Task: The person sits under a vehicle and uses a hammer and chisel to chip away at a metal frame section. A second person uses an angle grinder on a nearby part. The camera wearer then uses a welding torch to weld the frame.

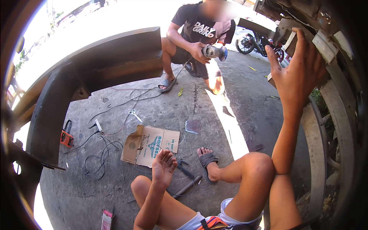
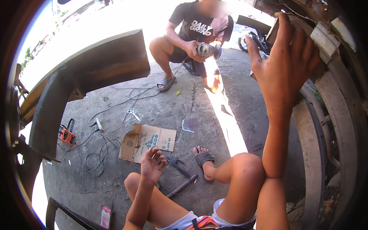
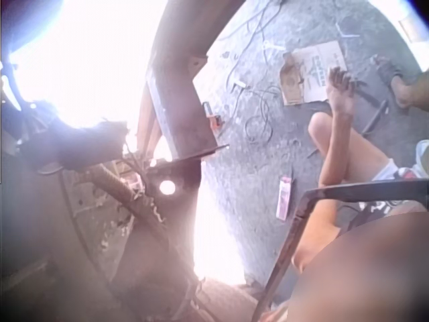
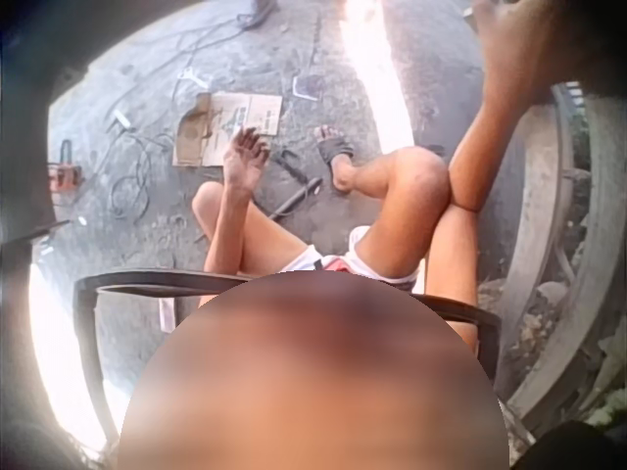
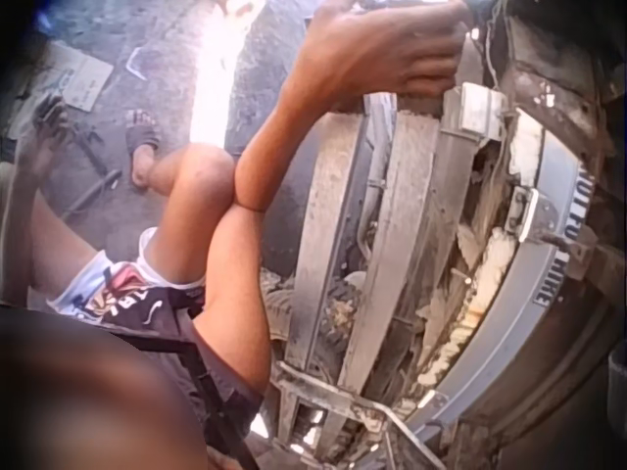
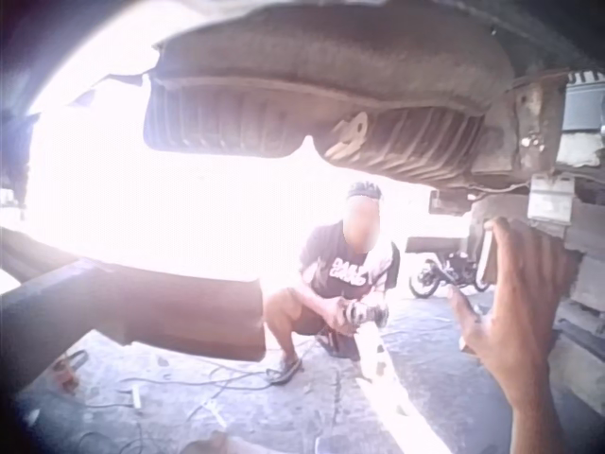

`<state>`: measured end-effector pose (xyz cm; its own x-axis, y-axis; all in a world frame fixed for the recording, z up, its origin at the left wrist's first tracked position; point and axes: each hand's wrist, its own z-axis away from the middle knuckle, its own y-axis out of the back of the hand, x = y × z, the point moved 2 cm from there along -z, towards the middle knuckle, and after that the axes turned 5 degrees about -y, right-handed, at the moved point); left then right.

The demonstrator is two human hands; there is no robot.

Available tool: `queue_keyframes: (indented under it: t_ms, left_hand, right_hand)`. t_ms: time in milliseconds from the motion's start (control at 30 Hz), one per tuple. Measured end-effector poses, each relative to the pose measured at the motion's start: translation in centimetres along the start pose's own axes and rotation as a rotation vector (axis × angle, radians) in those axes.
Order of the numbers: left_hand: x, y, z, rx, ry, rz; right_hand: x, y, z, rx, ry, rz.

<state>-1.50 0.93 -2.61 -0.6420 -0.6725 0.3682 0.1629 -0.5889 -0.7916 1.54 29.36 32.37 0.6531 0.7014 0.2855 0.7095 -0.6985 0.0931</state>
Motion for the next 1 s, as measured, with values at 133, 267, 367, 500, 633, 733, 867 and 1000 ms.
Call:
queue_keyframes:
  t_ms: [133,267,367,500,633,733,867,1000]
  left_hand:
    - [-0.01,0.1,-0.08,0.006,-0.003,-0.016]
    - [0.12,-0.19,-0.6,-0.005,-0.004,-0.011]
    - [0.14,-0.29,-0.71,-0.002,-0.002,-0.015]
    - [0.12,-0.29,-0.63,-0.006,-0.006,-0.019]
    - [0.1,-0.3,-0.59,-0.014,-0.005,-0.009]
    - [0.12,-0.33,-0.58,-0.014,-0.006,-0.007]
    - [0.15,-0.33,-0.55,-0.015,-0.007,-0.005]
    - [0.18,-0.34,-0.53,-0.017,-0.007,-0.003]
  right_hand:
    - [-0.07,0.06,0.01,0.001,-0.004,-0.002]
    - [-0.02,-0.13,-0.17,0.012,0.002,-0.011]
    - [0.04,-0.2,-0.23,0.008,0.005,-0.015]
    - [0.03,-0.17,-0.16,0.008,0.005,-0.013]
    - [0.07,-0.24,-0.09,-0.007,-0.006,0.004]
    - [0.14,-0.33,-0.06,-0.008,-0.002,0.003]
    - [0.24,-0.43,-0.02,-0.007,0.003,-0.004]
    - [0.33,-0.48,0.01,-0.01,0.007,-0.008]
